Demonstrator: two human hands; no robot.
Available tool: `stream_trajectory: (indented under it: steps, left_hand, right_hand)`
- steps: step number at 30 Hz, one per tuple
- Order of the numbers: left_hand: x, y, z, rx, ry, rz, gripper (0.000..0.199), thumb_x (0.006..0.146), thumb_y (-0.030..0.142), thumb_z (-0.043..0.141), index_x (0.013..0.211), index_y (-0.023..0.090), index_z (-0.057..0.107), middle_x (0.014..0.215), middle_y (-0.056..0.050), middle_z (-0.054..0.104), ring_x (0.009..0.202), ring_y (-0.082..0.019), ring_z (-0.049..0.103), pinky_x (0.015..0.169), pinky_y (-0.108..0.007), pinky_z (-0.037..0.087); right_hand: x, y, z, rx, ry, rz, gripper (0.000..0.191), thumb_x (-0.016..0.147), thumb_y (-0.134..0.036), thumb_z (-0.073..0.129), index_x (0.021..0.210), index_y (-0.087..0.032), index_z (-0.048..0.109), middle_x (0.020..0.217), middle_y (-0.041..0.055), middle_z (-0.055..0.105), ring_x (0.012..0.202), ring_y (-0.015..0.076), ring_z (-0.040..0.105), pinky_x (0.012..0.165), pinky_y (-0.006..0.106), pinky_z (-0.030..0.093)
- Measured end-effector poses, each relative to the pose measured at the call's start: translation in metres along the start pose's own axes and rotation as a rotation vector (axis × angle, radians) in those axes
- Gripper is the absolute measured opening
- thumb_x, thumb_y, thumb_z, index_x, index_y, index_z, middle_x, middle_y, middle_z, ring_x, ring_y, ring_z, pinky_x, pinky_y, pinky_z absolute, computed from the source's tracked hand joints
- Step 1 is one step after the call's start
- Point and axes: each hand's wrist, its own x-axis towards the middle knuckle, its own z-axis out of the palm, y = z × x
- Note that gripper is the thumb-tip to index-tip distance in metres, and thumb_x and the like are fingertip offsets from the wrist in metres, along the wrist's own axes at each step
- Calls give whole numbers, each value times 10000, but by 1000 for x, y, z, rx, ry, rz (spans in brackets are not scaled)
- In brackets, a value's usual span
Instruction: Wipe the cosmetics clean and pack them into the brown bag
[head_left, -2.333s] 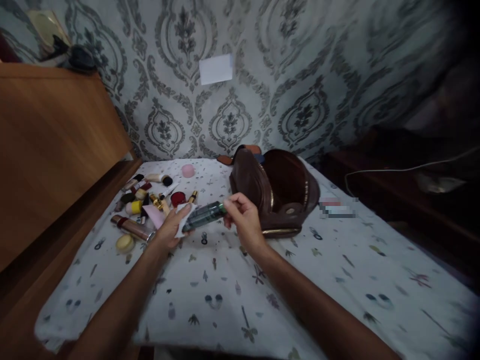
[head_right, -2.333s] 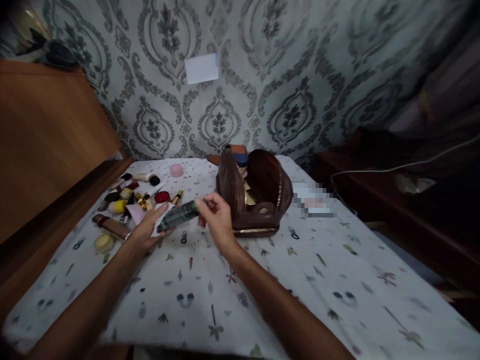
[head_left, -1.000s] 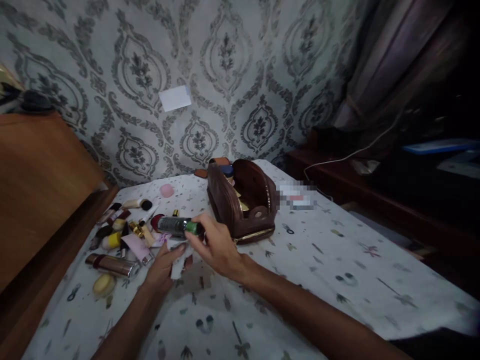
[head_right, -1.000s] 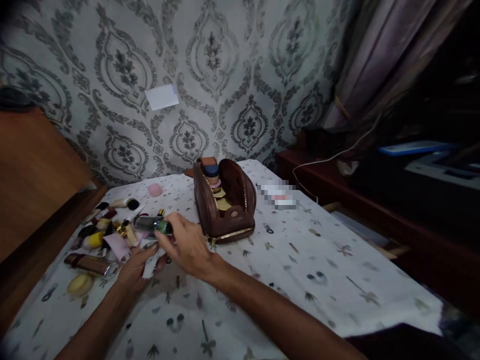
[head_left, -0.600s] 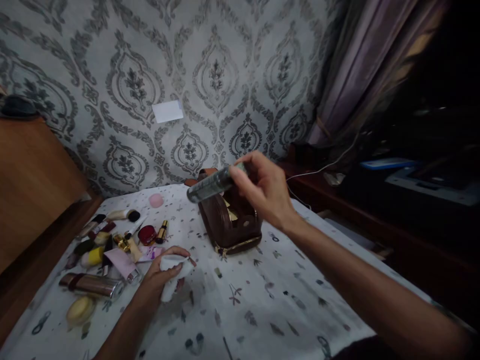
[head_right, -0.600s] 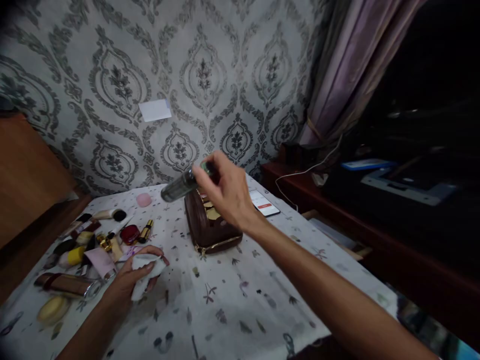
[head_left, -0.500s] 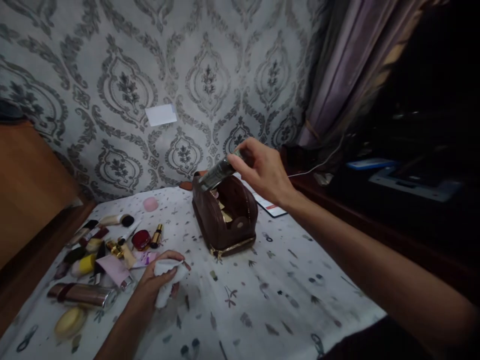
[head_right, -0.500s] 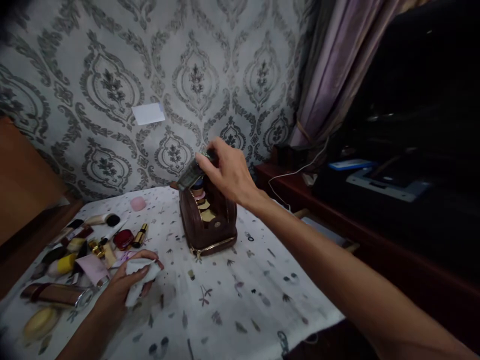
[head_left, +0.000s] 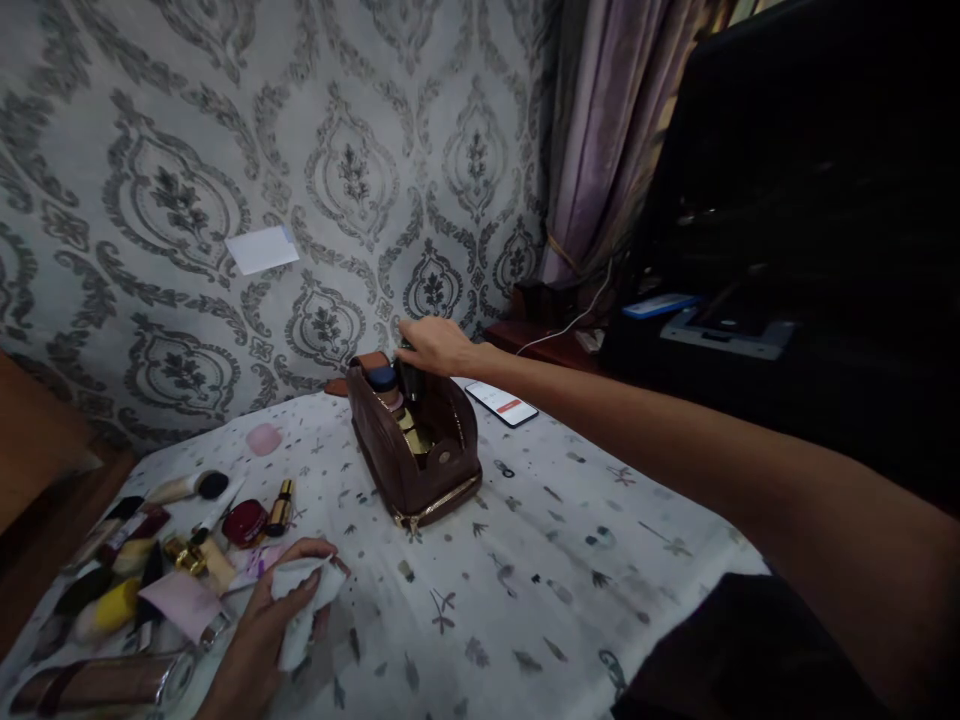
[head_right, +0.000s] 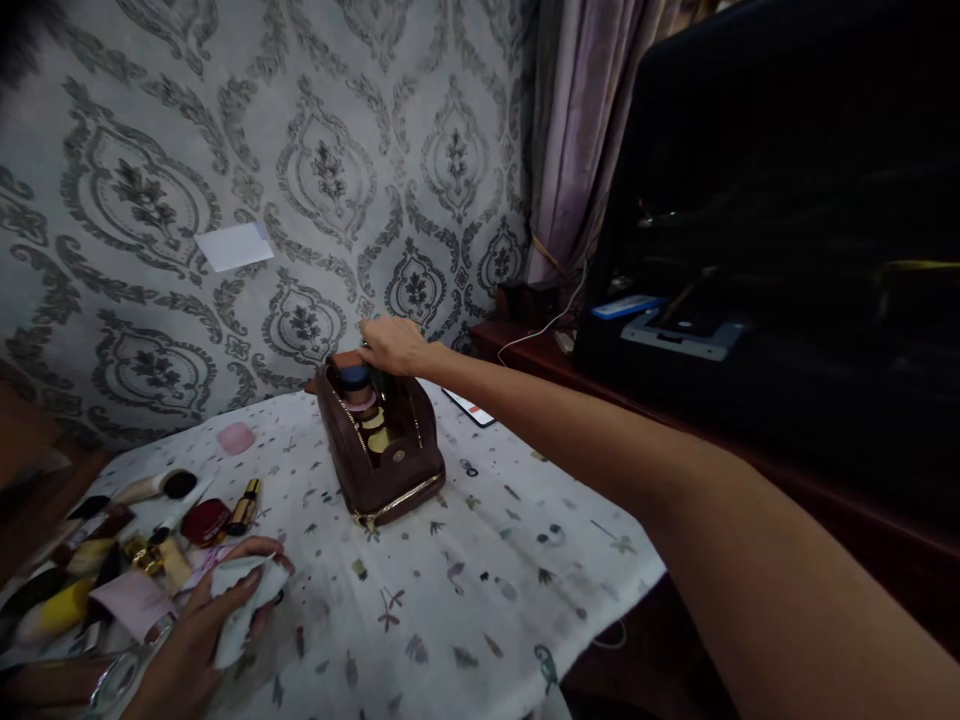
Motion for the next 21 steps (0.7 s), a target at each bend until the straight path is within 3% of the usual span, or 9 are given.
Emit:
stream_trajectory:
  steps: [6, 14, 21]
  left_hand:
    - [0, 0, 2, 40, 6, -4, 443, 580, 481, 862, 871, 195, 689, 748, -40, 700, 437, -83, 466, 390, -175, 321]
    - [3, 1, -6, 71, 0, -130, 470, 537, 497, 884, 869, 224, 694, 778, -32, 708, 452, -96, 496, 405, -195, 385]
    - [6, -11, -18, 81, 23, -137, 413, 575, 478, 870, 861, 236, 696, 690, -18, 679, 469, -125, 503, 427, -224, 425]
  right_hand:
    - [21, 4, 19, -4, -66, -21, 384, 942, -379, 507, 1186, -103, 612, 1153, 211, 689, 1094, 320, 643, 827, 363, 498]
    - [39, 4, 33, 11, -134, -49, 369, 908, -326, 554, 1176, -89, 643, 1196, 217, 671, 1123, 310, 632, 856, 351, 507]
    - [54, 3, 42, 34, -168, -68, 377, 867, -296, 604, 1176, -81, 627, 1175, 202, 681, 1106, 294, 629, 860, 333, 499]
